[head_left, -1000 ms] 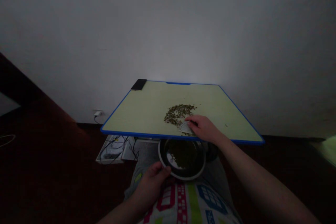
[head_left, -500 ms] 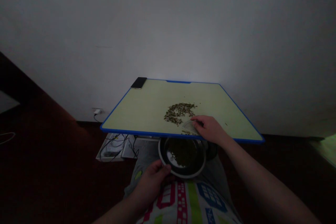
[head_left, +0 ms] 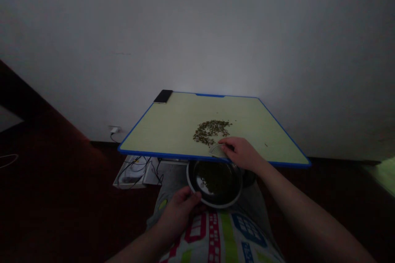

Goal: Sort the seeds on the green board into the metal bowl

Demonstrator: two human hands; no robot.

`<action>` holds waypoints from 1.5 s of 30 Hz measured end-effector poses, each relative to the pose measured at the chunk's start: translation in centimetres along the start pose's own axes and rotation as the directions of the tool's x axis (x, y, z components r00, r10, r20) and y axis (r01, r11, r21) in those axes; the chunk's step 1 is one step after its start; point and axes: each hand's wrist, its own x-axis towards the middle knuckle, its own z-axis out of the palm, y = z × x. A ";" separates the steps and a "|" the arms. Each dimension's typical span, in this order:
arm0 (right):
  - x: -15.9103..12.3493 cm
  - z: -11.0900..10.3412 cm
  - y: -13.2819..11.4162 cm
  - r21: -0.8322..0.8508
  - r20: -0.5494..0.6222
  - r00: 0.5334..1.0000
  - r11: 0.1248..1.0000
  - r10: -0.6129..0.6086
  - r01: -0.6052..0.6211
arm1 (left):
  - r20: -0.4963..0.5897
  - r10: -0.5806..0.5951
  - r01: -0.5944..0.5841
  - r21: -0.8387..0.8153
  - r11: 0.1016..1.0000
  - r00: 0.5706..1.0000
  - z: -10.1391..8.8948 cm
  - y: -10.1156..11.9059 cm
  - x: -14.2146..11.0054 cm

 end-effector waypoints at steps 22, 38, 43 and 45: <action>0.7 -1.5 3.2 0.126 -0.150 0.970 0.977 0.193 -0.175 | 0.000 -0.001 0.001 -0.057 0.998 1.000 -0.3 -0.3 0.4; 1.8 -0.8 3.2 0.007 -0.122 0.987 0.995 0.101 -0.101 | -0.019 -0.008 0.007 -0.051 0.999 1.000 -0.3 -0.3 0.2; 1.8 -0.8 3.0 0.010 -0.103 0.988 0.993 0.119 -0.118 | -0.037 -0.007 0.006 -0.035 0.999 0.999 -0.4 -0.4 0.2; 1.8 -0.7 3.0 0.009 -0.097 0.988 0.993 0.120 -0.120 | -0.034 -0.010 0.009 -0.030 1.000 0.999 -0.4 -0.4 0.2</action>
